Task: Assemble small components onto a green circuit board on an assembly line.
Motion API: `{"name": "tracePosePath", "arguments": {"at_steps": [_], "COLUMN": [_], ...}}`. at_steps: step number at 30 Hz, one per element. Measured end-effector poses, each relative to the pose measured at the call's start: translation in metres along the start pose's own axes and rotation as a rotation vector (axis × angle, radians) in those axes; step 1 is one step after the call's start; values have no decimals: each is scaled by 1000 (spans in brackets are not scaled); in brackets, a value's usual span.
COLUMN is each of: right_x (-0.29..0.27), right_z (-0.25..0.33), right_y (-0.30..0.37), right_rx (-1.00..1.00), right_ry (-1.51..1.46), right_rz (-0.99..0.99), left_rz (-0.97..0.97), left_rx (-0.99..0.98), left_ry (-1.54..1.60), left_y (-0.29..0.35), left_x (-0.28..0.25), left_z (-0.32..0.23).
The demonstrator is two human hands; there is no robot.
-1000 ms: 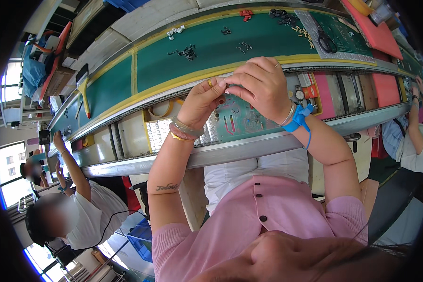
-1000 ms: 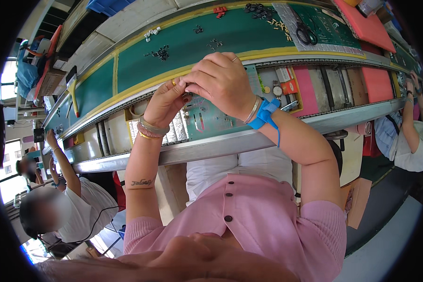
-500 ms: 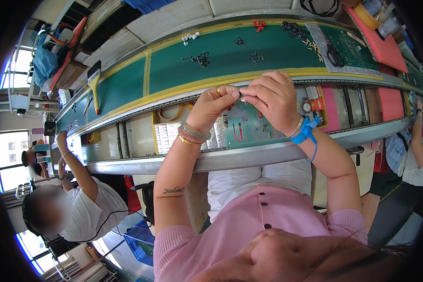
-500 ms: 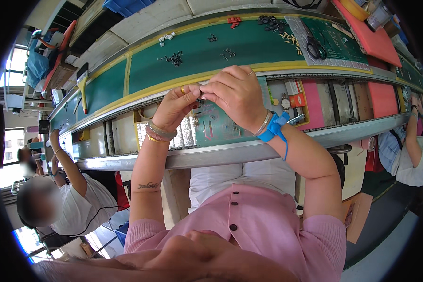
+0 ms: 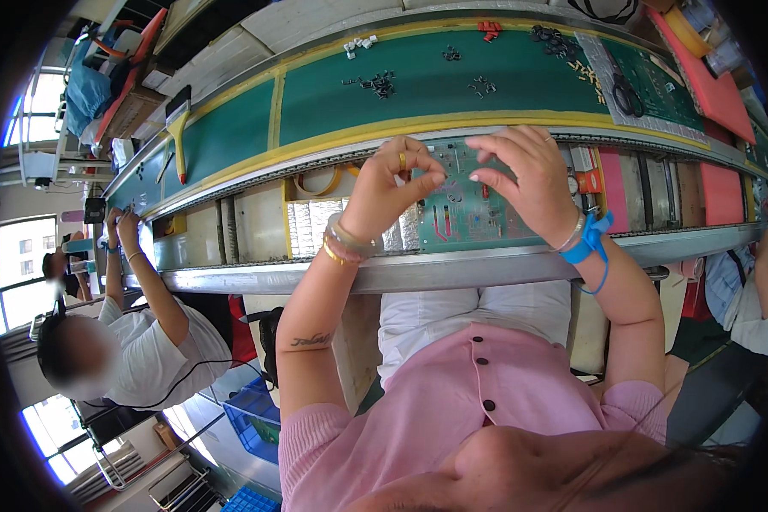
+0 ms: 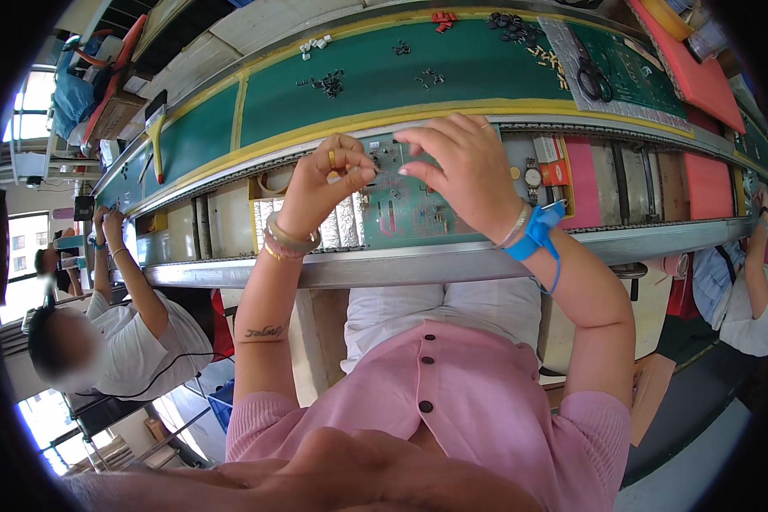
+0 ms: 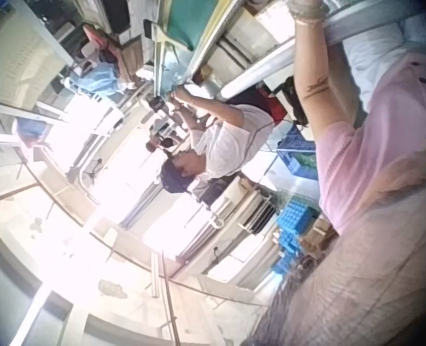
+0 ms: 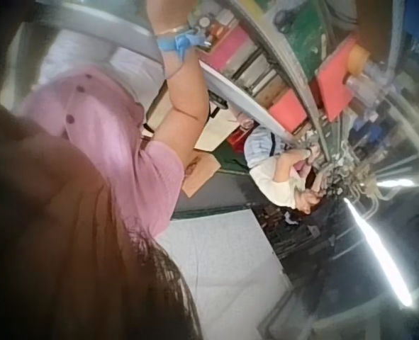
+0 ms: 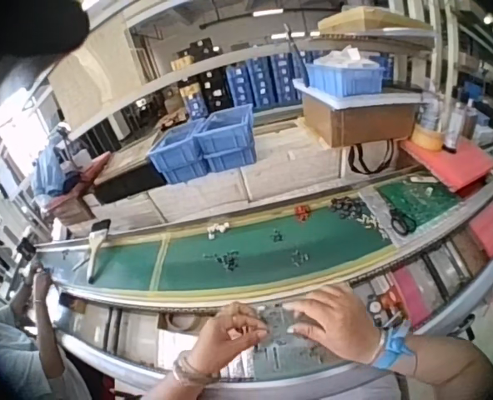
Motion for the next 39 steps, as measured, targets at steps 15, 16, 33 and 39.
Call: {"name": "tracePosePath", "arguments": {"at_steps": [15, 16, 33, 39], "right_x": [6, 5, 8, 9], "right_z": [-50, -50, -51, -52], "right_y": [45, 45, 45, 46], "right_rx": [342, 344, 346, 334], "right_ry": [-55, -44, -39, -37], "right_rz": [269, 266, 269, 263], "left_rz": [-158, -169, -173, -129], "left_rx": [313, 321, 366, 439], "left_ry": [-1025, -1029, -1204, -1218], "left_y": [46, 46, 49, 48], "left_x": [34, 34, 45, 51], "left_z": [-7, -7, -13, -17]}}
Point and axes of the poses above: each hand's wrist, its own y-axis away from the middle knuckle, its own x-axis out of the palm, z = x × y, the point moved 6 cm from there along -y, towards the middle knuckle, and after that the axes turned 8 degrees about -y, right-handed, at the moved point
